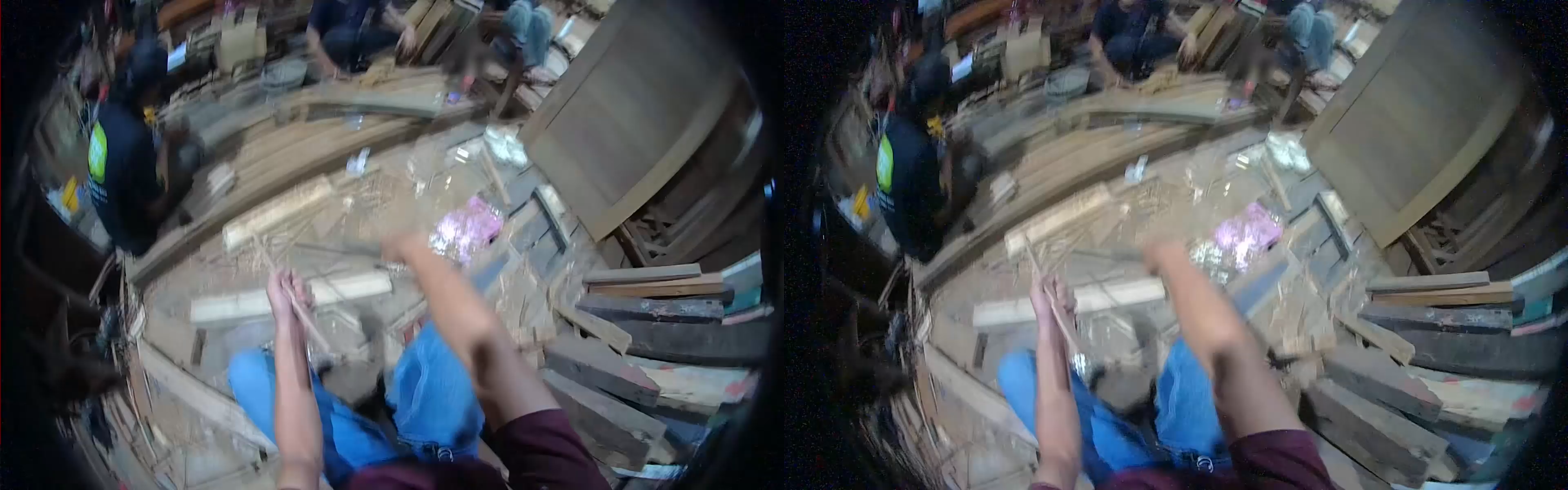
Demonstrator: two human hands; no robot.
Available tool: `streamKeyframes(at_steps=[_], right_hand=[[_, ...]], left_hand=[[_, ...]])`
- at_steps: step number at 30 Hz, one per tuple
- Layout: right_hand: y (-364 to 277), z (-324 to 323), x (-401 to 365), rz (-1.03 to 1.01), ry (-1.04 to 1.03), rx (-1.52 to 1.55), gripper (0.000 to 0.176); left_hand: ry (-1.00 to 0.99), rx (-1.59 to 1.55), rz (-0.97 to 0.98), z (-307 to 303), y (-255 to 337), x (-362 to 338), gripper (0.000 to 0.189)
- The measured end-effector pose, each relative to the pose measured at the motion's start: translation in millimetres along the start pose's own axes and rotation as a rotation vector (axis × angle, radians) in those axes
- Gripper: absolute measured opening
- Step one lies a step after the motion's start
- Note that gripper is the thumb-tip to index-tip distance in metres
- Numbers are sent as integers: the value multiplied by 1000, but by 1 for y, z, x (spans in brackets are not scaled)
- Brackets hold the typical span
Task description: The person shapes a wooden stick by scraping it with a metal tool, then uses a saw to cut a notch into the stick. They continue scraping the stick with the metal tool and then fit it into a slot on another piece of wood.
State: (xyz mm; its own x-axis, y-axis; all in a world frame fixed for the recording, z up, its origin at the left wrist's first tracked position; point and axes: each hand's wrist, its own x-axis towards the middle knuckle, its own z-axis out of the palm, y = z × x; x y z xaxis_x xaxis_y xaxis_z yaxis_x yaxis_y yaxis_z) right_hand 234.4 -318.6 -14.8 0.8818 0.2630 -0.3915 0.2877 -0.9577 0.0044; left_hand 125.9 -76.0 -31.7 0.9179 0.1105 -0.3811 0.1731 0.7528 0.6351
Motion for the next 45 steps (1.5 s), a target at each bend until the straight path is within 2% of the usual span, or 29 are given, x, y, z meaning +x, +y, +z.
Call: streamKeyframes(at_steps=[1, 2, 3, 4, 7, 10, 11, 13, 21, 26, 28, 35, 37, 39, 41, 43, 45], right_hand=[[1, -20, -5, -36, -34, -13, 32], [-4, -31, -10, -75, 38, -76, 35], [12, -20, 10, -123, -43, 39, 30], [-5, -54, -21, -156, -204, -113, 35], [20, -35, -10, -2, -162, 3, 33], [5, -31, -9, 191, -133, 86, 31], [-8, -41, -27, 107, -222, 2, 32], [-8, -36, -23, 53, -215, -21, 32], [14, -27, -1, 42, -186, 8, 34], [22, -20, 12, 44, -224, 19, 35], [21, -18, 16, 52, -302, 58, 35], [-2, -23, -5, 14, -160, -36, 35], [10, -14, -12, -174, -58, -111, 34], [2, -23, 3, -9, -170, -56, 34], [9, -17, -5, -105, -100, -94, 36], [-6, -20, -5, 42, -102, -83, 37], [2, -24, 2, 69, -215, 25, 36]], left_hand=[[-9, 41, 5, 6, 10, -8, 33], [79, 1, -22, 2, 13, -5, 33], [-117, 80, 30, -13, 21, 3, 35], [-24, 72, 29, -15, 25, -4, 37], [96, 164, 10, -38, 34, -27, 34], [228, 239, -16, -69, 12, -92, 33], [265, 268, -27, -76, 5, -115, 33], [303, 301, -31, -80, -5, -152, 33], [325, 365, -52, -82, -20, -206, 31], [338, 376, -54, -83, -23, -222, 30], [344, 376, -54, -83, -23, -223, 30], [354, 378, -45, -84, -23, -227, 29], [358, 375, -42, -84, -23, -227, 28], [360, 371, -38, -84, -23, -225, 28], [362, 365, -33, -85, -22, -223, 28], [360, 354, -29, -83, -23, -218, 27], [359, 346, -19, -83, -22, -213, 27]])
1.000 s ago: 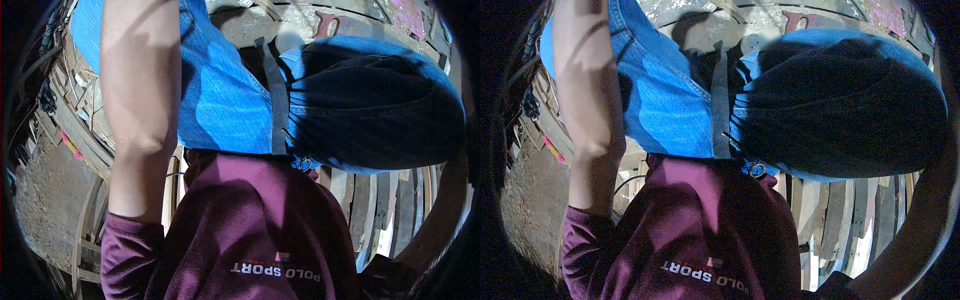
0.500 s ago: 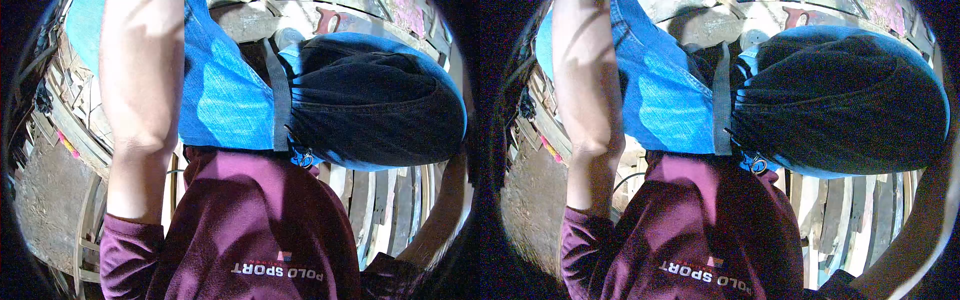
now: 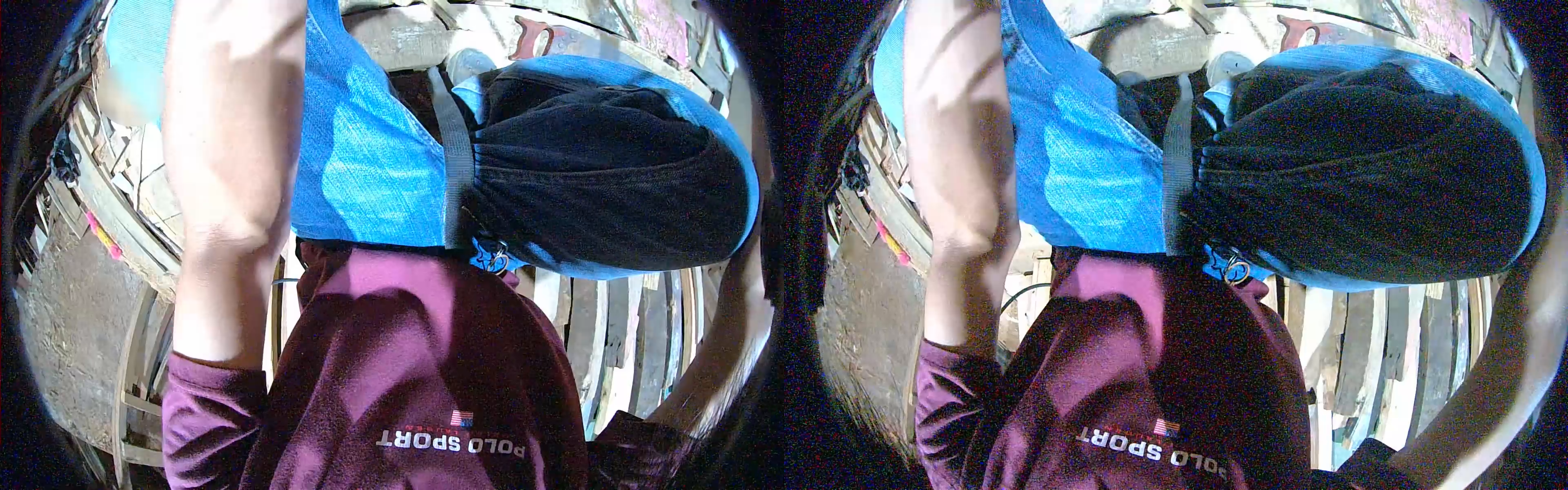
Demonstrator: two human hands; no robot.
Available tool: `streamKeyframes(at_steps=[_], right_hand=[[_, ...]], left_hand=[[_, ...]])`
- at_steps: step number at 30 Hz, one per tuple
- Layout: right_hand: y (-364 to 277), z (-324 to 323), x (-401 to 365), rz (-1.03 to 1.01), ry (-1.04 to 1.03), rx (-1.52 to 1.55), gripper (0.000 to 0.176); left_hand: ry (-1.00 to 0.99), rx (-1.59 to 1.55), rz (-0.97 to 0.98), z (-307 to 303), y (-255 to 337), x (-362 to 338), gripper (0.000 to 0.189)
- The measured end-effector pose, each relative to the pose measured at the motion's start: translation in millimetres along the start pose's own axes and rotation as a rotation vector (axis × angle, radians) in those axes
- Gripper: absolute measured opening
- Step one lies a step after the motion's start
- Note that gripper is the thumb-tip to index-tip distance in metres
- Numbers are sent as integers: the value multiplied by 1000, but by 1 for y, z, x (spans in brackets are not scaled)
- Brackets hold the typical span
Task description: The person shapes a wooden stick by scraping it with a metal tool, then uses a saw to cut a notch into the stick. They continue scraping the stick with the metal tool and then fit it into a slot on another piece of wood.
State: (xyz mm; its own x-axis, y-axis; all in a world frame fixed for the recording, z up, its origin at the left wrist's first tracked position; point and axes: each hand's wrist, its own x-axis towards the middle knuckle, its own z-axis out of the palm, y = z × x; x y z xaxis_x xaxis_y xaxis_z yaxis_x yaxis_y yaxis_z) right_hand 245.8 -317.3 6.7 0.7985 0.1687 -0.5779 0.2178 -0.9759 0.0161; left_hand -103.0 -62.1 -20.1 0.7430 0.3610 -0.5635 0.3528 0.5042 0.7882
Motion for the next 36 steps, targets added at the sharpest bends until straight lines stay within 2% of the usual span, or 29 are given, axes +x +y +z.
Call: streamKeyframes(at_steps=[2, 4, 12, 13, 14, 15, 16, 17, 18, 19, 20, 21, 23, 24, 25, 26, 31, 32, 36], right_hand=[[10, -7, 11, 16, -113, 107, 36], [13, -7, 20, -6, -136, 98, 36], [36, 6, 28, -13, 10, -73, 36], [20, -6, 0, -48, 48, -161, 35], [28, 2, 9, -74, 106, -189, 35], [29, 7, 25, -13, 58, -134, 33], [7, -8, -8, -21, 41, -239, 33], [11, -2, 3, 25, 27, -111, 33], [17, 8, 5, -5, 152, -123, 31], [30, 20, 31, -11, 18, -123, 32], [22, 12, 19, -10, 37, -164, 34], [28, 17, 20, -36, 67, -134, 35], [37, 20, 26, 1, -17, -125, 42], [39, 26, 29, -44, 49, -173, 42], [38, 22, 26, -40, -33, -146, 42], [36, 18, 21, -52, -12, -162, 42], [35, 16, 6, -27, 10, -201, 37], [34, 14, 2, -26, 0, -200, 37], [38, 17, 5, -2, 3, -165, 37]], left_hand=[[-4, -20, 4, 4, 2, 10, 27], [-4, -56, 19, 14, 7, 29, 26], [-50, -368, 113, 107, 79, 161, 25], [-95, -367, 131, 105, 76, 162, 26], [-141, -366, 150, 103, 74, 163, 27], [-144, -389, 118, 100, 72, 167, 27], [-144, -410, 76, 97, 68, 173, 26], [-122, -424, 60, 99, 70, 172, 27], [-103, -436, 43, 99, 71, 170, 27], [-125, -451, 25, 98, 69, 173, 28], [-146, -464, 5, 98, 68, 176, 29], [-109, -450, 6, 99, 66, 176, 32], [-58, -402, 41, 103, 63, 175, 41], [-47, -370, 79, 103, 59, 178, 46], [-38, -278, 89, 102, 56, 180, 57], [-40, -162, 135, 100, 55, 180, 61], [-31, 51, 303, 107, 58, 165, 68], [-36, 46, 291, 106, 56, 166, 63], [-54, 70, 324, 106, 54, 169, 69]])
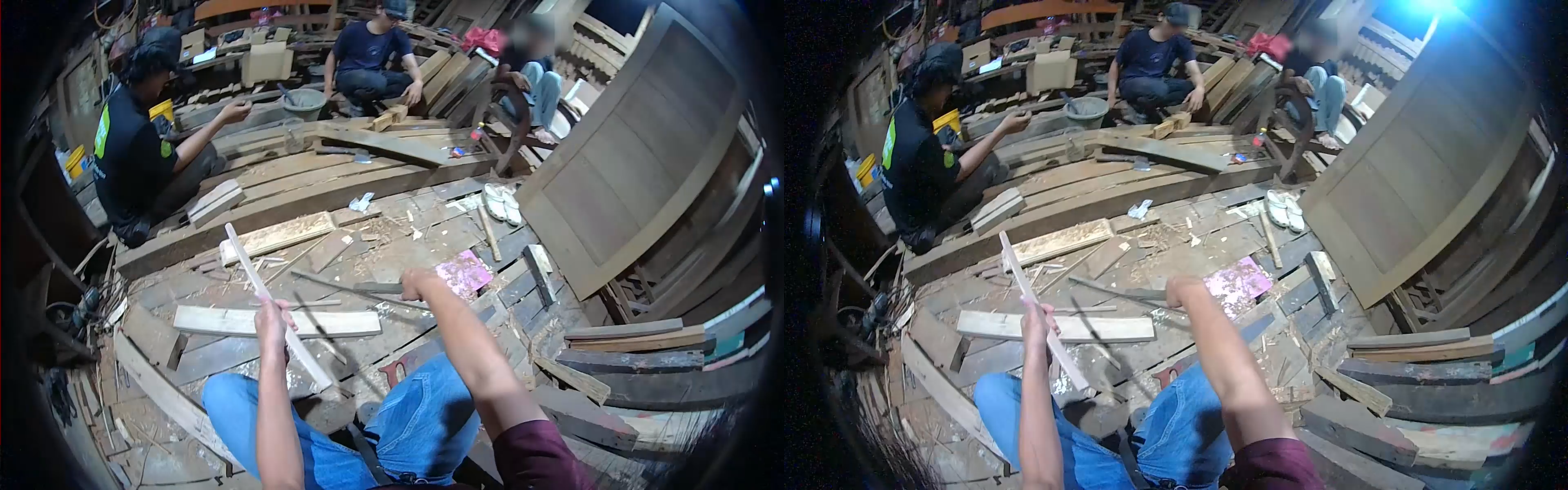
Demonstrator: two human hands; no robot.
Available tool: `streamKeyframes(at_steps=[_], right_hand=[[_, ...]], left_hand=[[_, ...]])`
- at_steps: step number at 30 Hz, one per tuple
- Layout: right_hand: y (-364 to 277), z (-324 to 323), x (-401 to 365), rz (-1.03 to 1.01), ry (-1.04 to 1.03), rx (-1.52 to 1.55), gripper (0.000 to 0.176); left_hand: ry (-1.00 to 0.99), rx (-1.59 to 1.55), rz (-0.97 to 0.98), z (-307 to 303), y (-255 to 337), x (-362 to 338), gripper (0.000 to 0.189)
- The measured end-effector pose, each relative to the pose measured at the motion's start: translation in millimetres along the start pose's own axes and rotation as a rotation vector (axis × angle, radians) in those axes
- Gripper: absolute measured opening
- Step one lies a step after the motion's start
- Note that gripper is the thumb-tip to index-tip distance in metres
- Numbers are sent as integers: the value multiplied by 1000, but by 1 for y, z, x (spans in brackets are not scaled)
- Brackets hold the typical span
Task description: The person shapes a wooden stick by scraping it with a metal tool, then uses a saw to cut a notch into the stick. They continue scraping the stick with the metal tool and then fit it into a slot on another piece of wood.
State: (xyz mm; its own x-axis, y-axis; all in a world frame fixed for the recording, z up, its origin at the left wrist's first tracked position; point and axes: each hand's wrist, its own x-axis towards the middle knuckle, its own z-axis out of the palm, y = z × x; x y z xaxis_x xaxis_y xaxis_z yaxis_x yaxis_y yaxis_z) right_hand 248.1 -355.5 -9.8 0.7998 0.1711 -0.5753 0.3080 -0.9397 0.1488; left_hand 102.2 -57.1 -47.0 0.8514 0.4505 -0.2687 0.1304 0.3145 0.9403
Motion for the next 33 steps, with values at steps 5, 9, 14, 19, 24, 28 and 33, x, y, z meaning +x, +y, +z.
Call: streamKeyframes(at_steps=[5, 9, 14, 19, 24, 28, 33], right_hand=[[-2, 3, -3, -10, 44, 62, 34], [-16, -13, -20, -61, 32, 84, 38], [-29, -22, -32, -139, 164, 110, 44], [-40, -39, -53, -261, 480, 325, 37], [-39, -42, -65, -258, 571, 373, 40], [-30, -40, -64, -274, 553, 340, 40], [-22, -41, -65, -189, 456, 280, 43]], left_hand=[[-68, -21, -103, 8, 13, -13, 57], [-78, 79, -74, 14, 7, -16, 54], [-122, 187, -58, 22, 10, -21, 47], [-135, 206, -6, 29, 10, -22, 23], [-155, 215, 33, 34, 5, -22, 23], [-150, 186, -4, 37, 7, -26, 20], [-125, 209, 0, 36, -3, -20, 19]])
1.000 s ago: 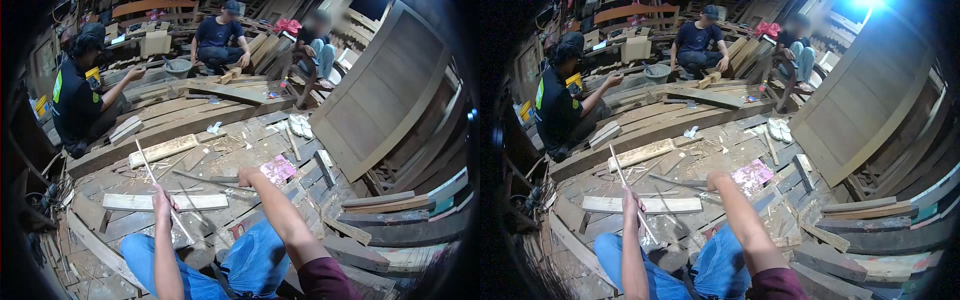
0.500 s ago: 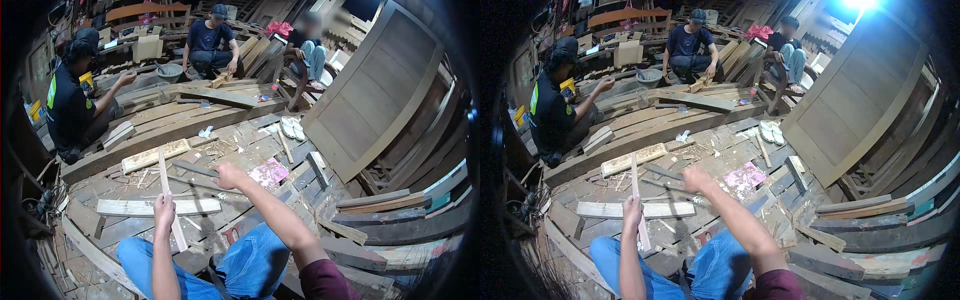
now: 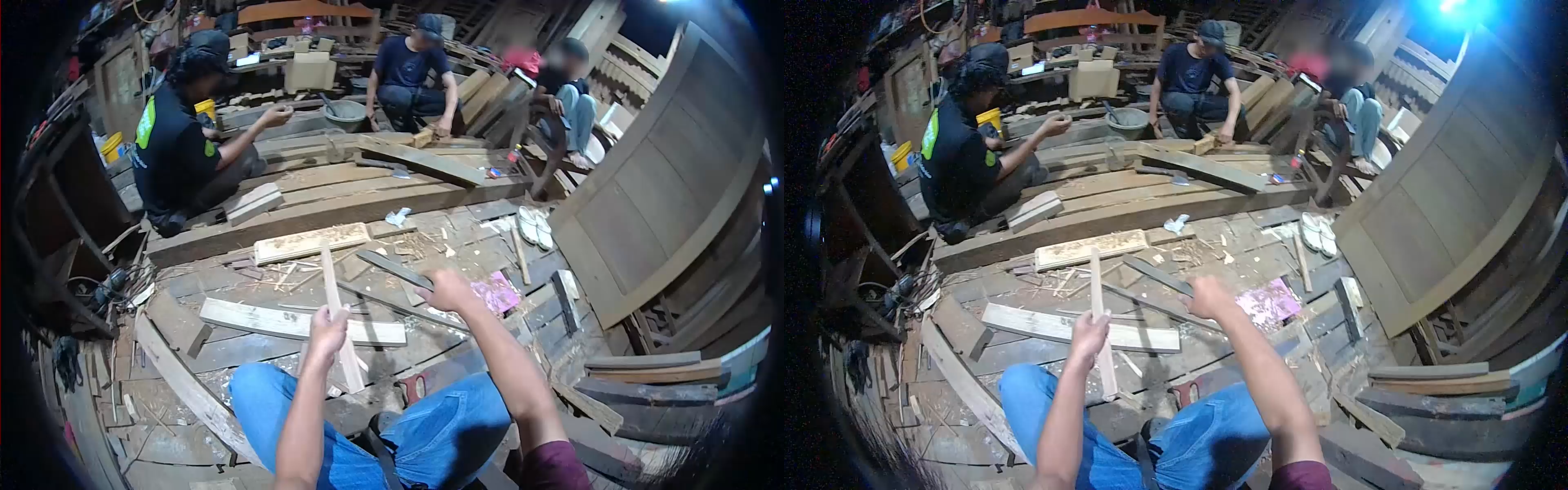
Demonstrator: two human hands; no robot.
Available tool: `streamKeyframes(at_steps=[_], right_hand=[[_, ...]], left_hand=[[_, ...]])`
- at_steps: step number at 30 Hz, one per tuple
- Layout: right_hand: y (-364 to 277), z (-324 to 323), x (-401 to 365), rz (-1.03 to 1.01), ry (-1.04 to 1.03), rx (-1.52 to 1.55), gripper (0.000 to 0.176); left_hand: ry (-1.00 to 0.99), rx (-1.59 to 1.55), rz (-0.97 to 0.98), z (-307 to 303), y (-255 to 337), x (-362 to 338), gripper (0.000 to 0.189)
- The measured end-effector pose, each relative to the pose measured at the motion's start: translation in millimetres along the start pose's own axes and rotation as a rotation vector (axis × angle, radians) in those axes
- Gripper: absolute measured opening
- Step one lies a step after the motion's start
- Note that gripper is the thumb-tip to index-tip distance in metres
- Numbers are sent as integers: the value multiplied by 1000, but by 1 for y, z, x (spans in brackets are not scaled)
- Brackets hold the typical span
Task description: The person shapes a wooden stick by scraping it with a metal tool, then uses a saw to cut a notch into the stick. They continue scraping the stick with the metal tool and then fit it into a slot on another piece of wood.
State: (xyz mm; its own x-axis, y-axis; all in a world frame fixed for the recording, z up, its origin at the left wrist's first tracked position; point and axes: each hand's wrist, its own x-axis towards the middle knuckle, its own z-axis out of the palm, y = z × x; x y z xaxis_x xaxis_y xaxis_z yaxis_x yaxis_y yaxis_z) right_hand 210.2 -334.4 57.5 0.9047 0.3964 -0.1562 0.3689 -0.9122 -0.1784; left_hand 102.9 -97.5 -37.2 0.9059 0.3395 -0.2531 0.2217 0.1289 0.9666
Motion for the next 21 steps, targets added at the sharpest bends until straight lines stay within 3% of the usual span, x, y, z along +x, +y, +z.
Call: streamKeyframes(at_steps=[8, 16, 19, 21], right_hand=[[14, 5, 3, 67, -15, 5, 43], [14, 10, 12, 15, -59, -41, 46], [10, 4, 7, 38, -72, -20, 46], [3, 0, 6, 23, -63, -22, 46]], left_hand=[[-27, 60, 5, -3, 6, -2, 28], [-13, -20, 76, -2, -2, 5, 22], [-3, 8, 20, -2, 18, -7, 21], [-20, -67, 35, -2, -1, 6, 20]])
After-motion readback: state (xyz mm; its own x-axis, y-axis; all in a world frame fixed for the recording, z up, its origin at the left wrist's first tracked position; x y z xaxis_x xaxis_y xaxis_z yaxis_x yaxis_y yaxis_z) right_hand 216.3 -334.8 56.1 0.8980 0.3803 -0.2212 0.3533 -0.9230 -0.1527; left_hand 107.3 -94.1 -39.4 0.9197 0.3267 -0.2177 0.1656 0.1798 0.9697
